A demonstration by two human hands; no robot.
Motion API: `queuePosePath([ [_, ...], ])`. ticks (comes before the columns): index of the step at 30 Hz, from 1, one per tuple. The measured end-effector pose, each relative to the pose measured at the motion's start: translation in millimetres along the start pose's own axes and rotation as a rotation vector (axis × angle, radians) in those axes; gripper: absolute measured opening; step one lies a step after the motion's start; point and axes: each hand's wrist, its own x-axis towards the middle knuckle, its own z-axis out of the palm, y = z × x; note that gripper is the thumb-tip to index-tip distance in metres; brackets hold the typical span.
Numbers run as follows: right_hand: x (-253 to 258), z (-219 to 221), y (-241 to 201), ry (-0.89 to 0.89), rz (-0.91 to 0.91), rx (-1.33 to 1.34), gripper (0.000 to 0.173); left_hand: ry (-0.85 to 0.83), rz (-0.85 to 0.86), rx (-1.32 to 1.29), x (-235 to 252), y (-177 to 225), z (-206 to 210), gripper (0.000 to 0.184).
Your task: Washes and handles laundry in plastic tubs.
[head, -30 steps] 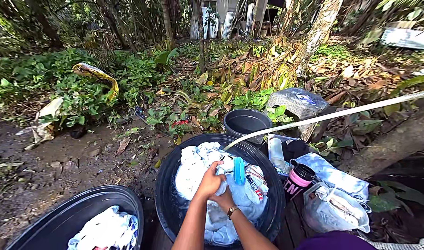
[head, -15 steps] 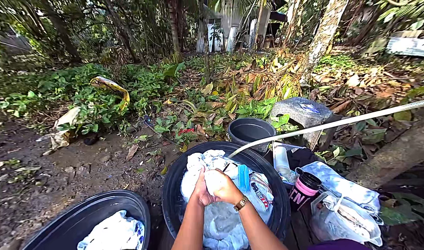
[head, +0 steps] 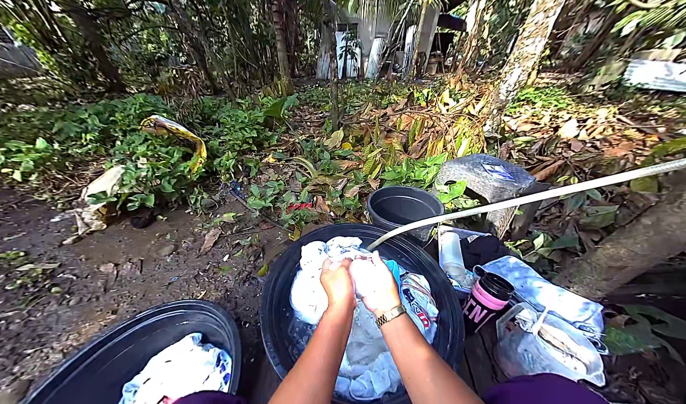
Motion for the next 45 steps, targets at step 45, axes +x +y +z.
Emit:
queuePosePath([
  [45, -2.3, -67.5, 119.8, -0.806, 0.506, -1.658, 0.04, -1.026, 0.358, 2.114, 45.5, 102.5, -140.8, 0.037],
])
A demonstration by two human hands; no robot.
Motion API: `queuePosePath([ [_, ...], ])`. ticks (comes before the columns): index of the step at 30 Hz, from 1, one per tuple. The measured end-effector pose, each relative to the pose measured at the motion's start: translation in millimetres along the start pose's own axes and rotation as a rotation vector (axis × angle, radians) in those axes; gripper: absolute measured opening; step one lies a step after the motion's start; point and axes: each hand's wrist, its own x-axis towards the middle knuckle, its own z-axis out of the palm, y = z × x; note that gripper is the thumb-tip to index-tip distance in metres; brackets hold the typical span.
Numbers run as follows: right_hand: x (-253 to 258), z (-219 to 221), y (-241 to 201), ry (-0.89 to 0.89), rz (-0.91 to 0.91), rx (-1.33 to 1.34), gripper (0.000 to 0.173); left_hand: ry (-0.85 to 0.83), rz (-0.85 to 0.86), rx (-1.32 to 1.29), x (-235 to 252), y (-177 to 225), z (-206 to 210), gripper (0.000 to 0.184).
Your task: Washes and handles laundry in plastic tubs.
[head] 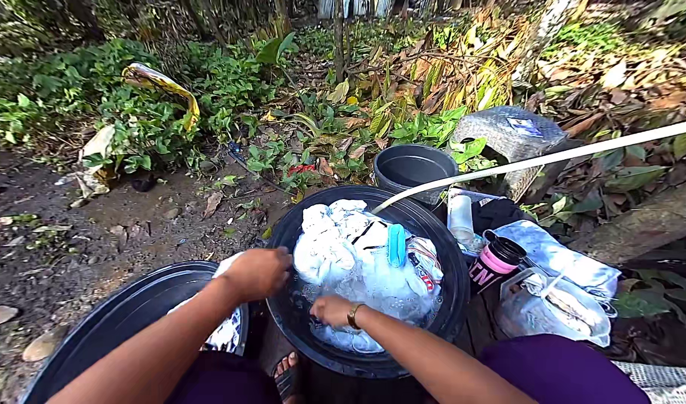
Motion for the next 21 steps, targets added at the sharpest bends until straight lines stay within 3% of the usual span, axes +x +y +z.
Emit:
queuePosePath([
  [3, 7.6, 27.7, 20.6, -0.22, 0.034, -0.518, 0.041, -0.061, -0.289, -0.018, -26.6, -79.7, 40.3, 0.037],
  [5, -0.9, 30.2, 20.4, -0.236, 0.069, -0.616, 0.04, -0.151, -0.443, -0.015, -47.8, -121.8, 78.9, 0.04],
  [8, -7.4, 16.7, 15.6, -0.206, 0.075, -0.654, 0.032, -0.323, -0.62, -0.048, -66.3, -144.6, 108.2, 0.044],
  [11, -2.2, -5.6, 19.0, -0.262, -0.033, -0.633, 0.031, -0.326, -0.46, -0.3, -57.8, -125.1, 78.6, 0.041],
  [14, -18.2, -35.8, 2.4, -0.229, -0.16, -0.447, 0.028, -0.15, -0.239, -0.469, -30.0, -76.0, 28.6, 0.041],
  [16, -40.6, -61.9, -22.1, -0.152, -0.237, -0.362, 0.025, -0.071, -0.085, -0.552, -11.1, -39.5, 4.2, 0.041],
  [21, -107.2, -114.4, -65.6, 0.06, -0.48, -0.2, 0.017, -0.094, 0.175, -0.658, 12.5, 27.2, -15.9, 0.048],
])
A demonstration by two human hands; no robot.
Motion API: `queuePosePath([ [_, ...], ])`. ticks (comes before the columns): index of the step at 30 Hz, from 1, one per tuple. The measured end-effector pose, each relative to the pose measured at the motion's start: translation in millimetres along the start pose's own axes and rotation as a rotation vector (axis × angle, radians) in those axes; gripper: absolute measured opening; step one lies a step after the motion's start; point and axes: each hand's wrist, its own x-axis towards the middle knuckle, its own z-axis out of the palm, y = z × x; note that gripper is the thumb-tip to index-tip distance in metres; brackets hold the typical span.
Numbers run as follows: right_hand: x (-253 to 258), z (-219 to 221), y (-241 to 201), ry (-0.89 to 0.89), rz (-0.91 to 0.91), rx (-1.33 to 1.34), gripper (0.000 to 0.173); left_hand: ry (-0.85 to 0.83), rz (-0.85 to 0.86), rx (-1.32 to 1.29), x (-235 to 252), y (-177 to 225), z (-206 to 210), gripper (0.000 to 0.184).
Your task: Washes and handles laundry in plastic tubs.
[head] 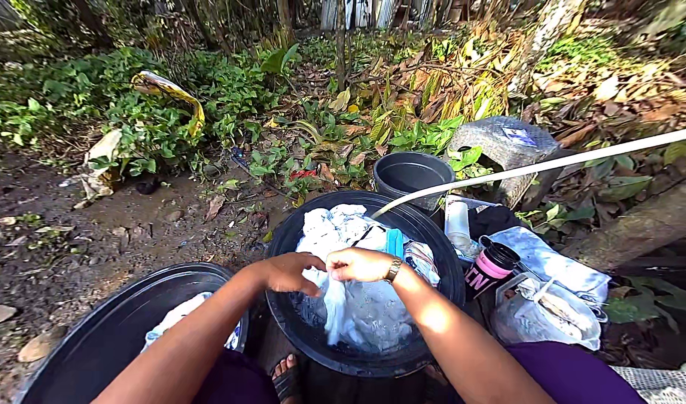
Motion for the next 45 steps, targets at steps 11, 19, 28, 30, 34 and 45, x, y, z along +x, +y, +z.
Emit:
queuePosePath([
  [11, -29.7, -34.9, 2.3, 0.474, -0.181, 0.482, 0.013, 0.377, 0.36, -0.457, 24.6, 9.9, 2.1, 0.024],
  [19, -31.1, -47.0, 11.6, 0.175, 0.309, -0.132, 0.02, 0.11, -0.34, 0.295, 77.2, 8.3, 16.3, 0.056],
  [28, 19.0, 88.7, 110.0, -0.218, 0.825, -0.473, 0.062, -0.016, -0.471, 0.242, 161.6, -27.3, 174.0, 0.099],
  [30, 21.2, 111.4, 129.3, -0.219, 0.821, -0.44, 0.058, -0.048, -0.485, 0.208, 165.2, -36.4, 191.1, 0.096],
  [34, 25.5, 135.7, 141.8, -0.247, 0.81, -0.433, 0.044, -0.146, -0.467, 0.238, 170.5, -39.3, 205.3, 0.062],
  [45, -1.6, -11.6, 70.6, -0.131, 0.598, -0.275, 0.044, -0.083, -0.269, 0.062, 110.8, 7.1, 49.7, 0.06],
])
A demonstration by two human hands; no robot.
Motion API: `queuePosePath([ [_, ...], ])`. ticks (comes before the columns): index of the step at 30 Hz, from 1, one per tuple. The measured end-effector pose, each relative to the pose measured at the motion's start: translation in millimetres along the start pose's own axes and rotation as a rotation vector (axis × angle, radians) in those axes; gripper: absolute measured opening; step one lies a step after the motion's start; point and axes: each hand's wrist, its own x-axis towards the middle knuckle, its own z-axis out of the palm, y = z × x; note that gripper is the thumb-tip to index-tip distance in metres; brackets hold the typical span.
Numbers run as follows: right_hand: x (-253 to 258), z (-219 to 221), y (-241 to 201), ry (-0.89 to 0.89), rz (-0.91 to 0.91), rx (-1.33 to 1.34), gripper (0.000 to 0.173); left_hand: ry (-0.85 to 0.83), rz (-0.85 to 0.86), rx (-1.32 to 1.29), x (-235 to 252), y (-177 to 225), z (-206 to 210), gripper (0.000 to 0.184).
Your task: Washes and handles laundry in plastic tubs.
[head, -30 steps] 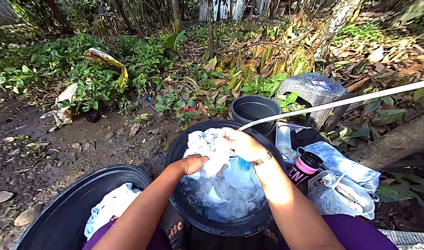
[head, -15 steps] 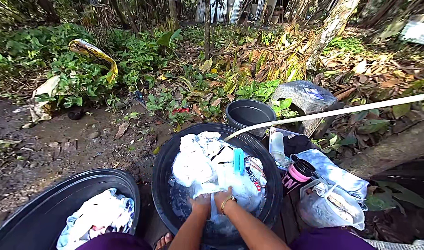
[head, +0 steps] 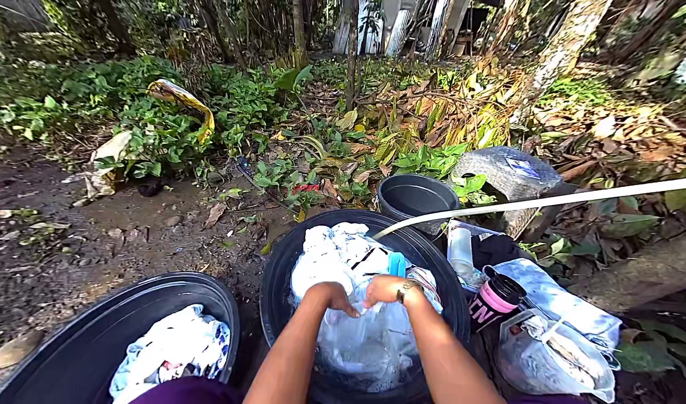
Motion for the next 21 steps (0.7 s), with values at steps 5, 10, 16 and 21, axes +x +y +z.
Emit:
queuePosePath([
  [5, -74.5, -37.5, -18.6, 0.595, -0.496, 0.42, 0.026, 0.39, 0.487, -0.318, -69.0, 26.3, -42.9, 0.036],
  [10, -41.6, -23.3, 1.1, 0.634, -0.453, 0.848, 0.027, 0.428, 0.482, -0.531, -48.8, 18.7, -35.9, 0.024],
  [16, 69.6, 84.0, 34.1, 0.268, -0.015, 0.597, 0.041, 0.153, 0.007, -0.205, 53.1, -18.5, 48.5, 0.05],
  [21, 94.6, 128.8, 40.4, 0.077, 0.04, 0.407, 0.053, 0.058, -0.163, 0.032, 79.9, -42.4, 125.5, 0.049],
])
